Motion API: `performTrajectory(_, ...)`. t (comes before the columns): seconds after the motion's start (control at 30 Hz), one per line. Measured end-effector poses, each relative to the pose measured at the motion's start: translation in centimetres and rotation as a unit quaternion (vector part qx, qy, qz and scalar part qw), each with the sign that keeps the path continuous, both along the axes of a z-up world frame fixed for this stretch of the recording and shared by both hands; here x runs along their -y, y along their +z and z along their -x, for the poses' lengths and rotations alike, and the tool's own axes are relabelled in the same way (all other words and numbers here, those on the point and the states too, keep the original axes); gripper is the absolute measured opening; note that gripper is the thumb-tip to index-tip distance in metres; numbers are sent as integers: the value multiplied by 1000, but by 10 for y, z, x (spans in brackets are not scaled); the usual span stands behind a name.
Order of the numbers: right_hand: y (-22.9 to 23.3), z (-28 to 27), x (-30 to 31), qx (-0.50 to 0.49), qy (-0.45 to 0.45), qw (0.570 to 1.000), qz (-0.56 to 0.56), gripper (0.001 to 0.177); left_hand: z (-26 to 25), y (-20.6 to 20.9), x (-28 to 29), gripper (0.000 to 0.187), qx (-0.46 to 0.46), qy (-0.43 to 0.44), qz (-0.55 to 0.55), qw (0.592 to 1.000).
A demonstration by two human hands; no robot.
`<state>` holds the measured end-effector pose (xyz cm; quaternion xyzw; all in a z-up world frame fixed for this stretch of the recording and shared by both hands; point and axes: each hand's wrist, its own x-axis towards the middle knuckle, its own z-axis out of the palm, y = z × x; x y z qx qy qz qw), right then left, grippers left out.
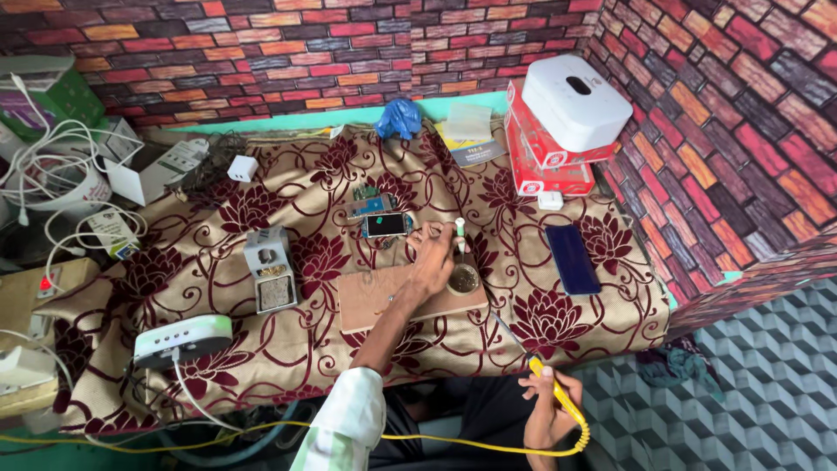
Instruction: The person solders a small circuit board using a soldering iron and solder wire. They repeatedly apply solder to various points on the board while holding it steady with the other hand.
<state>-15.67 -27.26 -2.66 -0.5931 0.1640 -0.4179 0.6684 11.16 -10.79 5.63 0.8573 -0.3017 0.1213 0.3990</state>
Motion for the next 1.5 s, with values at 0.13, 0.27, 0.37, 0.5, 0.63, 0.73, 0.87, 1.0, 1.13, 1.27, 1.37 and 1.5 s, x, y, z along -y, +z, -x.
performTrajectory(0.13, 1, 2, -2, -14, -9, 1000, -12, 20, 30, 2, -27, 52, 45, 28, 44, 998)
performTrajectory(0.27, 9, 3, -4, -2, -3, 1000, 11, 21, 61, 9, -51, 35, 29, 100, 51, 993)
performTrajectory(0.37, 16, 3, -3, 1, -10, 1000, 14, 21, 69, 14, -45, 37, 38, 89, 136, 986)
performTrajectory(0.5, 18, 10, -2, 8, -7, 1000, 5, 20, 70, 17, -16, 39, 19, -46, 142, 989)
performTrajectory(0.63, 19, 11, 0, 11, -23, 1000, 6, 18, 61, 24, 6, 32, 32, -47, 29, 998)
performTrajectory(0.73, 15, 16, 0, 15, -18, 1000, 4, 18, 51, 24, 9, 50, 9, -34, -45, 998)
performTrajectory(0.87, 12, 20, 2, 17, -25, 999, 13, 17, 42, 15, 2, 51, 49, -23, -67, 996)
performTrajectory(1.0, 12, 20, 3, 15, -34, 999, 15, 16, 44, 7, -27, 57, 25, 29, -137, 990)
performTrajectory(1.13, 14, 18, 2, 12, -17, 1000, -2, 18, 64, 11, -61, 53, 81, 110, -113, 984)
performTrajectory(1.27, 18, 17, 0, 17, 10, 1000, 4, 18, 92, 17, -57, 37, -18, 41, 92, 995)
performTrajectory(1.37, 21, 20, -3, 19, 4, 1000, -7, 18, 107, 16, -39, 30, 18, -43, 111, 993)
performTrajectory(1.5, 23, 24, -5, 21, -2, 1000, -1, 19, 103, 9, -22, 27, 13, -55, 10, 998)
